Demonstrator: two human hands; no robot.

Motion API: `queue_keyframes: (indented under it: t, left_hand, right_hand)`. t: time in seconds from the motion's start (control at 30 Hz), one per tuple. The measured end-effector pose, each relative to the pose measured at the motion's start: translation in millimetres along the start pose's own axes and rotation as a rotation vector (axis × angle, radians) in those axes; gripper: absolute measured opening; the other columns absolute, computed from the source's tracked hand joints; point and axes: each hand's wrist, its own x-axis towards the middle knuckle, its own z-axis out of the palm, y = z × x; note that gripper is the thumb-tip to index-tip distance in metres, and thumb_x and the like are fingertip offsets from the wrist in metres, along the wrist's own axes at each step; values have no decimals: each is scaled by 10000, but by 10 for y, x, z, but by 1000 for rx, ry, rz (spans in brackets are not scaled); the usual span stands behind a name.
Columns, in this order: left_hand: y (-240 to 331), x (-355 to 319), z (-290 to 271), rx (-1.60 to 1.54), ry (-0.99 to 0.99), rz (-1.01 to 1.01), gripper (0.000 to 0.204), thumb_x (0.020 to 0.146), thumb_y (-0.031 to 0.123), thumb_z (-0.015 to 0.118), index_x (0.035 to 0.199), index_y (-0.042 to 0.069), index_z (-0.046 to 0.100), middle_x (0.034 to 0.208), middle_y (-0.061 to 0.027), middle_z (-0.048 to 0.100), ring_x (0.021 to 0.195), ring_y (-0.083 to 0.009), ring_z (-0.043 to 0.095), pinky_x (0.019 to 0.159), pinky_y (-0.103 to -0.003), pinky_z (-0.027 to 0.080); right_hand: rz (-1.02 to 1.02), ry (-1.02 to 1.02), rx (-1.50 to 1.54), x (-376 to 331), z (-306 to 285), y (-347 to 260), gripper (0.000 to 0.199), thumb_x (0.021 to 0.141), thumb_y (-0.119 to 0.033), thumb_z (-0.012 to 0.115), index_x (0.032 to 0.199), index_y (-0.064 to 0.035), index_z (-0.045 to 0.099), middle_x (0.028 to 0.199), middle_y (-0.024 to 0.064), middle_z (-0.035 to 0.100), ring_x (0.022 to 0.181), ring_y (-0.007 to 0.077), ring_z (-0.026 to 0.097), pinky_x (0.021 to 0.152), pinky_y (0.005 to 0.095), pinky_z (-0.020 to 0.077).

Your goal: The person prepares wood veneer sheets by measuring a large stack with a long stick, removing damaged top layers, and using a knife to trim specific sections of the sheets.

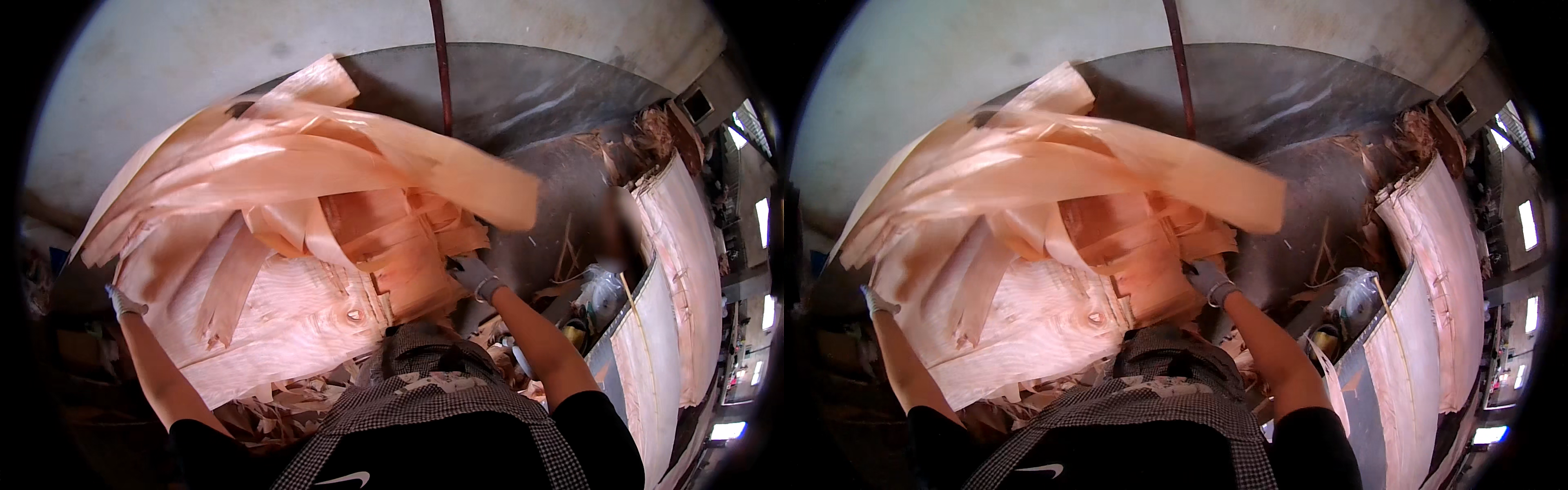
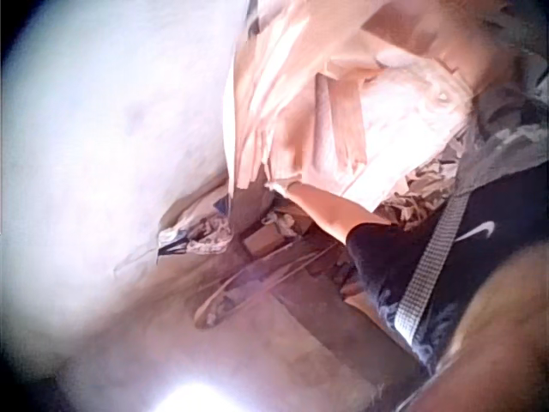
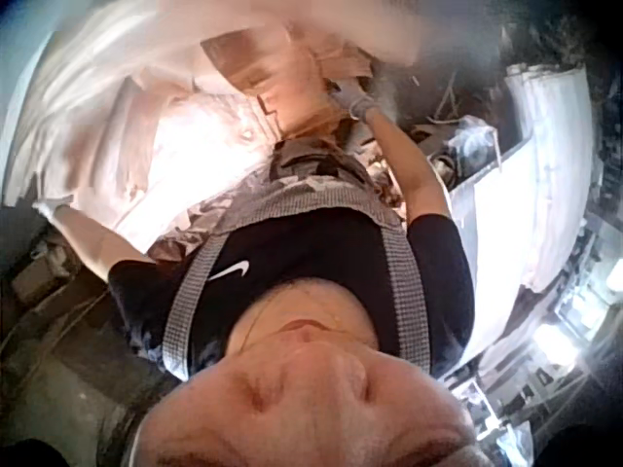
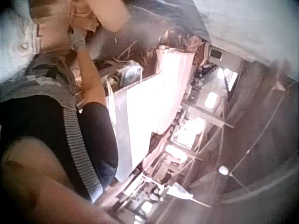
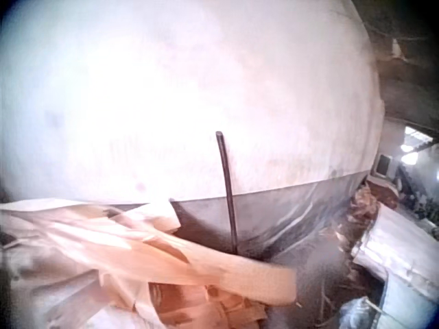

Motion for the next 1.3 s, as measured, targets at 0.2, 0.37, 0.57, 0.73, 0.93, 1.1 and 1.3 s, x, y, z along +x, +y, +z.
queue_keyframes:
  t: [0.2, 0.37, 0.57, 0.73, 0.93, 1.1, 1.3]
  left_hand:
    - [1420, -349, -1072, -1535, 999, -388, 538, 899, 408, 443, 1246, -4, 445, 1221, -243, 461, 1114, -381, 448, 944, -427, 378]
    - [2852, -2988, -2266, -1120, 1448, 745, 463, 789, 285, 558, 1178, 40, 503, 1233, -203, 462, 1153, -400, 403, 989, -521, 271]
    - [4763, -4965, -1980, -362, 1202, 1888, 497, 717, 312, 584, 1198, 206, 512, 1352, -67, 380, 1259, -309, 300, 1033, -558, 191]
    - [6199, -4815, -1885, 145, 997, 1721, 439, 822, 266, 453, 1260, 255, 461, 1403, -35, 305, 1306, -301, 222, 1076, -549, 76]
    - [6359, -4765, -2531, 406, 756, 1259, 473, 907, 318, 330, 1378, 289, 289, 1491, -26, 118, 1372, -292, 1, 1056, -579, -46]
    - [6431, -5914, -3385, 496, 447, 1236, 504, 908, 352, 371, 1382, 200, 294, 1470, -78, 172, 1352, -262, 124, 1079, -488, 109]
    - [8562, -7350, -4471, 88, 167, 1870, 477, 902, 306, 386, 1350, 148, 335, 1405, -119, 261, 1295, -271, 224, 1039, -444, 190]
  right_hand:
    - [29, 42, 0, -662, 3, 878, 296, 763, -251, 594, 985, -56, 606, 952, 172, 617, 909, 336, 580, 794, 395, 456]
    - [109, 27, 194, -907, 64, 1231, 336, 770, -213, 589, 1061, -44, 583, 985, 185, 611, 922, 343, 573, 808, 388, 449]
    - [157, 116, 205, -1269, -9, 2064, 352, 802, -264, 566, 1071, -37, 584, 983, 196, 606, 913, 357, 569, 811, 410, 446]
    - [278, 305, 374, -2006, -587, 2894, 323, 807, -282, 558, 1019, -47, 622, 996, 184, 612, 924, 344, 576, 813, 397, 452]
    - [740, 809, 428, -2820, -1398, 3816, 257, 807, -207, 550, 982, -39, 633, 957, 190, 626, 909, 338, 594, 773, 370, 471]
    - [1122, 1177, 707, -2857, -2009, 4512, 315, 775, -223, 643, 1035, -47, 619, 903, 152, 655, 782, 256, 634, 665, 348, 473]
    - [1462, 857, 625, -2279, -2405, 5911, 420, 853, -298, 499, 1220, -95, 485, 1053, 220, 582, 963, 396, 551, 826, 432, 442]
